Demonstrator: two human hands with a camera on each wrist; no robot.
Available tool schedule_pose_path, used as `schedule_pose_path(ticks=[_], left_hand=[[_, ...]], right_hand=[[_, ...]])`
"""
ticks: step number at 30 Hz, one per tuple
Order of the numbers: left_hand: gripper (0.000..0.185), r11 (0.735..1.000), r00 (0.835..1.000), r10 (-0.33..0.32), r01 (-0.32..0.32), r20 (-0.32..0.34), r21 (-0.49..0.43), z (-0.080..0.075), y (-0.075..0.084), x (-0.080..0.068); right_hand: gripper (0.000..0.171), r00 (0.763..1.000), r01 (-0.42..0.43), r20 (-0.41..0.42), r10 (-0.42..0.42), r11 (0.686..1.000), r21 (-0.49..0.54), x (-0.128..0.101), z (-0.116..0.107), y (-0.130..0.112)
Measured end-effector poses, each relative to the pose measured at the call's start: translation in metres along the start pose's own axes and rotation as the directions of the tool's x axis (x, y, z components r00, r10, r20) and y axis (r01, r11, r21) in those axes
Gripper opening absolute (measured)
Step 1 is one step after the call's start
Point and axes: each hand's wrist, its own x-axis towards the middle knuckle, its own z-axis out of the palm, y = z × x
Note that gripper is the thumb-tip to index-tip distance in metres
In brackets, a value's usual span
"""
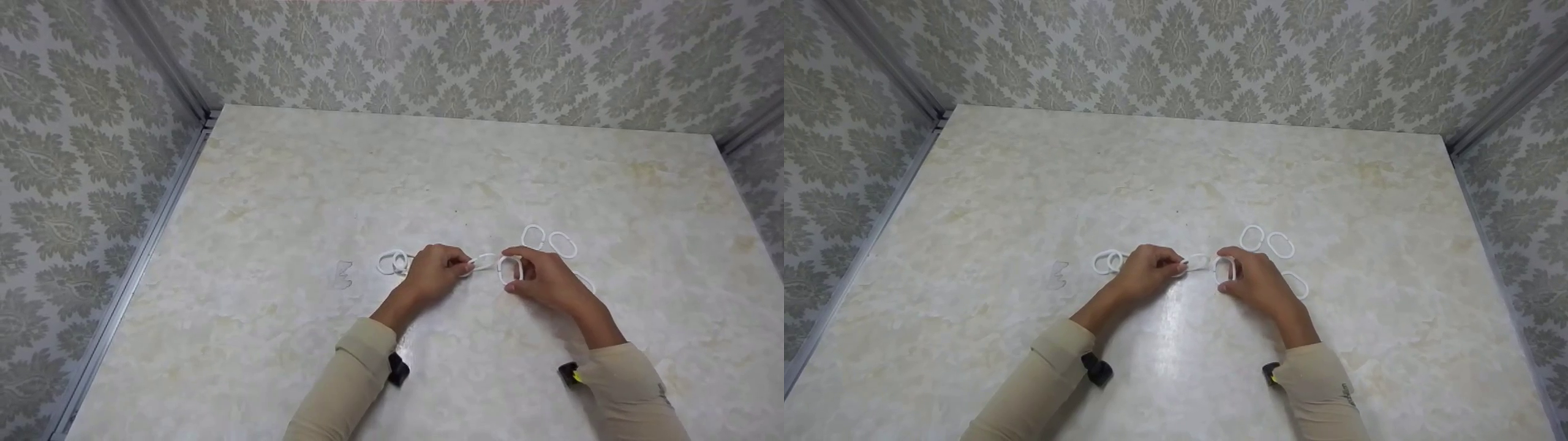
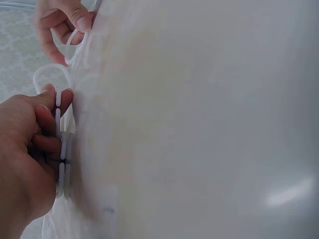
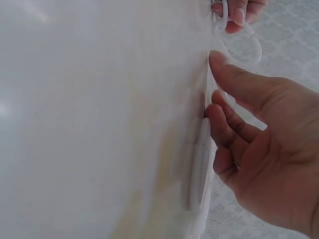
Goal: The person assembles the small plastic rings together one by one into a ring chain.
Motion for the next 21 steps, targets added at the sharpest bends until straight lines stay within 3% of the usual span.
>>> schedule_pose_path(ticks=[9, 21], left_hand=[[0.013, 1.000, 1.000, -0.002, 0.002, 0.004, 0.011, -0.0006, 0.0013, -0.0010], [0.013, 1.000, 1.000, 0.011, -0.011, 0.013, 0.003, -0.0021, 0.0022, -0.0009]], right_hand=[[0.061, 0.999, -0.037, 0.034, 0.030, 0.971, 0.236, 0.0014, -0.0035, 0.0059], [0.049, 0.999, 0.054, -0.025, -0.048, 0.910, 0.411, 0.0007, -0.0072, 0.0067]])
